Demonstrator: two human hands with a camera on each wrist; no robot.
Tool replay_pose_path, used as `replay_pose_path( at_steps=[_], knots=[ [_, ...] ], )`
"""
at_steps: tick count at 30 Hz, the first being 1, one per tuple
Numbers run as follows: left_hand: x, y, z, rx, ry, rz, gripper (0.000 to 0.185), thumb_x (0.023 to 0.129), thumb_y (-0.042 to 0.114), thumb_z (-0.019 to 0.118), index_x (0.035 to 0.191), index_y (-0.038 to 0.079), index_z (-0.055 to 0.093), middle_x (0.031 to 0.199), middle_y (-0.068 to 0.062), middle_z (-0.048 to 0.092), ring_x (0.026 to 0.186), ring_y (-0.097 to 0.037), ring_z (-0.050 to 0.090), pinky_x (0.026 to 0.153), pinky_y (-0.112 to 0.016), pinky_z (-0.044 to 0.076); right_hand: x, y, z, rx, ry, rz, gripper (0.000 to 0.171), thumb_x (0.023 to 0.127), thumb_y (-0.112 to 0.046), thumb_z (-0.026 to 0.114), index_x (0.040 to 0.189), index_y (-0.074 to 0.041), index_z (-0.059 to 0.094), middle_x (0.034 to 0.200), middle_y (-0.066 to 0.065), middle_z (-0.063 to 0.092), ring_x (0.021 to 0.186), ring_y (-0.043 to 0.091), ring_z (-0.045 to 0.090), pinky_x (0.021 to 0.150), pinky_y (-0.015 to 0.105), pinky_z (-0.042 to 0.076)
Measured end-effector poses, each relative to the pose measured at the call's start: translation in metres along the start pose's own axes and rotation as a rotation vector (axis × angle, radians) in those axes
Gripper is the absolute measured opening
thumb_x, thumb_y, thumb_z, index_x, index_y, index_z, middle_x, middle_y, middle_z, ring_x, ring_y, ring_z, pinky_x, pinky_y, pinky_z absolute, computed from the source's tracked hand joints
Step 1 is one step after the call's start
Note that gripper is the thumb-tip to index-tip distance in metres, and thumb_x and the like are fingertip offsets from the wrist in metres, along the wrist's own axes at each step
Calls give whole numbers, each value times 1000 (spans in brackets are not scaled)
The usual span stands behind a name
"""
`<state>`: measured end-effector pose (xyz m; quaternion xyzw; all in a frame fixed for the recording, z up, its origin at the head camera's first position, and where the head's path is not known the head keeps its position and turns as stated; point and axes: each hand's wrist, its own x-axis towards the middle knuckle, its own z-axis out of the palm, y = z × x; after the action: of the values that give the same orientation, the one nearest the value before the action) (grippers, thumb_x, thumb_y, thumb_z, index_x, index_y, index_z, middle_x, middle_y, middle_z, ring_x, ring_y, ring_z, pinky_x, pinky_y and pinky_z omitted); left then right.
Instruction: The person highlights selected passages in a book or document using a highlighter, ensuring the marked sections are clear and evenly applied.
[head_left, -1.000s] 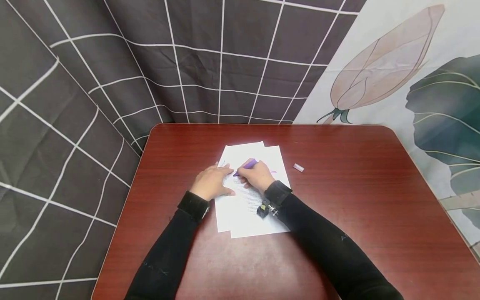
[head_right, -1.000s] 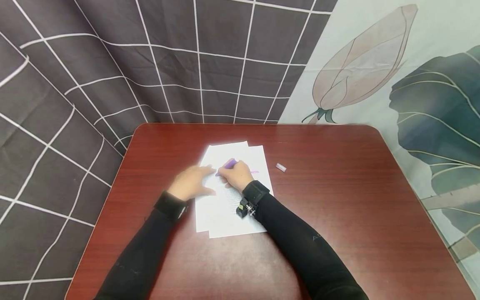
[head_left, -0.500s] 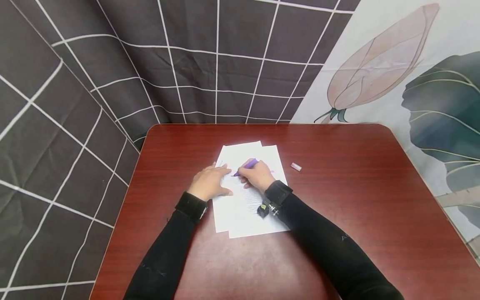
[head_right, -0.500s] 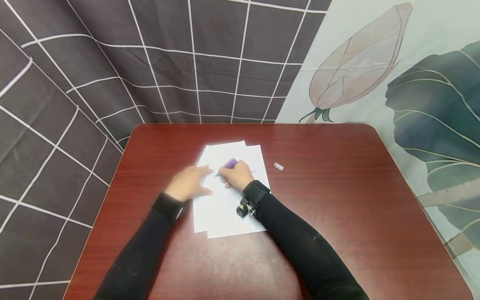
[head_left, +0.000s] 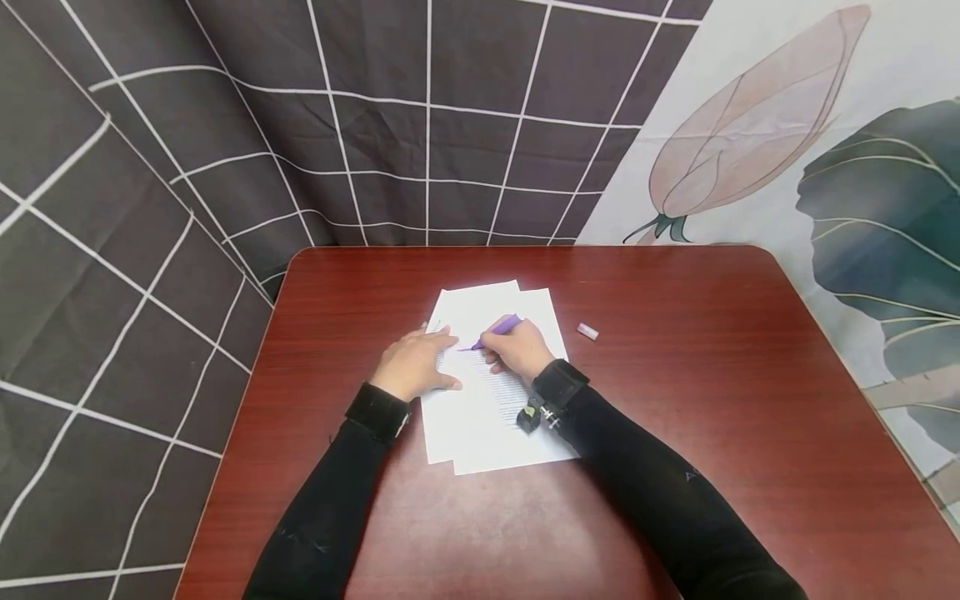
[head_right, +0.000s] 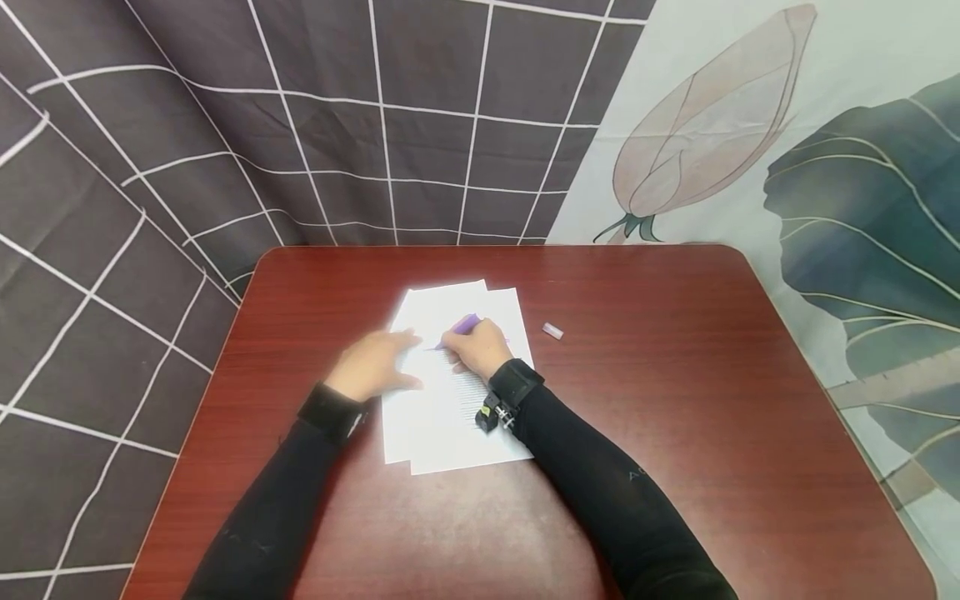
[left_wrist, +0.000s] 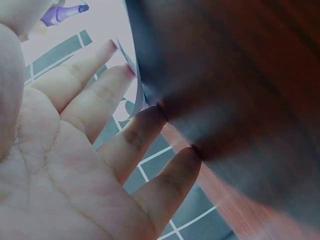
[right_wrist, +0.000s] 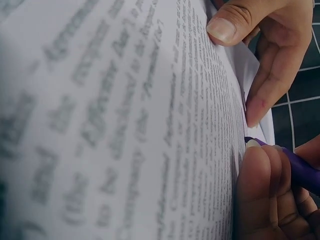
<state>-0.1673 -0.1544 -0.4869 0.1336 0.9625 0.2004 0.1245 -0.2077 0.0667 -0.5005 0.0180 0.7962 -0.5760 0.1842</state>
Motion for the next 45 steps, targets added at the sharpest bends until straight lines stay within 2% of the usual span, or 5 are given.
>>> replay_pose_path(
  at_steps=[6,17,34,45],
  knots=[
    [-1,1,0,-8,1,-1,83,93,39,96,165,19,61,178,-6,51,172,-41,40,135,-71,37,-1,3,-4,25,12,-4,17,102,-10,70,112,3,76,76,1,69,67,10,67,60,19,61],
    [0,-1,3,-1,-3,6,85,93,43,95,167,21,59,180,-3,48,173,-38,38,136,-70,36,-4,6,-12,2,34,-2,17,103,-11,71,114,1,75,79,2,69,69,11,68,62,18,61],
    [0,-2,3,-13,-7,6,85,93,42,94,168,22,58,180,-3,47,174,-38,36,138,-69,34,-7,9,-23,22,62,-7,13,100,-7,70,109,2,74,77,2,69,68,11,68,62,20,62],
    [-1,-1,3,-14,-1,6,85,93,41,95,167,21,59,180,-4,48,174,-38,37,137,-69,35,-9,8,-28,2,50,21,14,103,-11,71,112,0,74,81,4,68,73,14,67,66,19,62]
  ],
)
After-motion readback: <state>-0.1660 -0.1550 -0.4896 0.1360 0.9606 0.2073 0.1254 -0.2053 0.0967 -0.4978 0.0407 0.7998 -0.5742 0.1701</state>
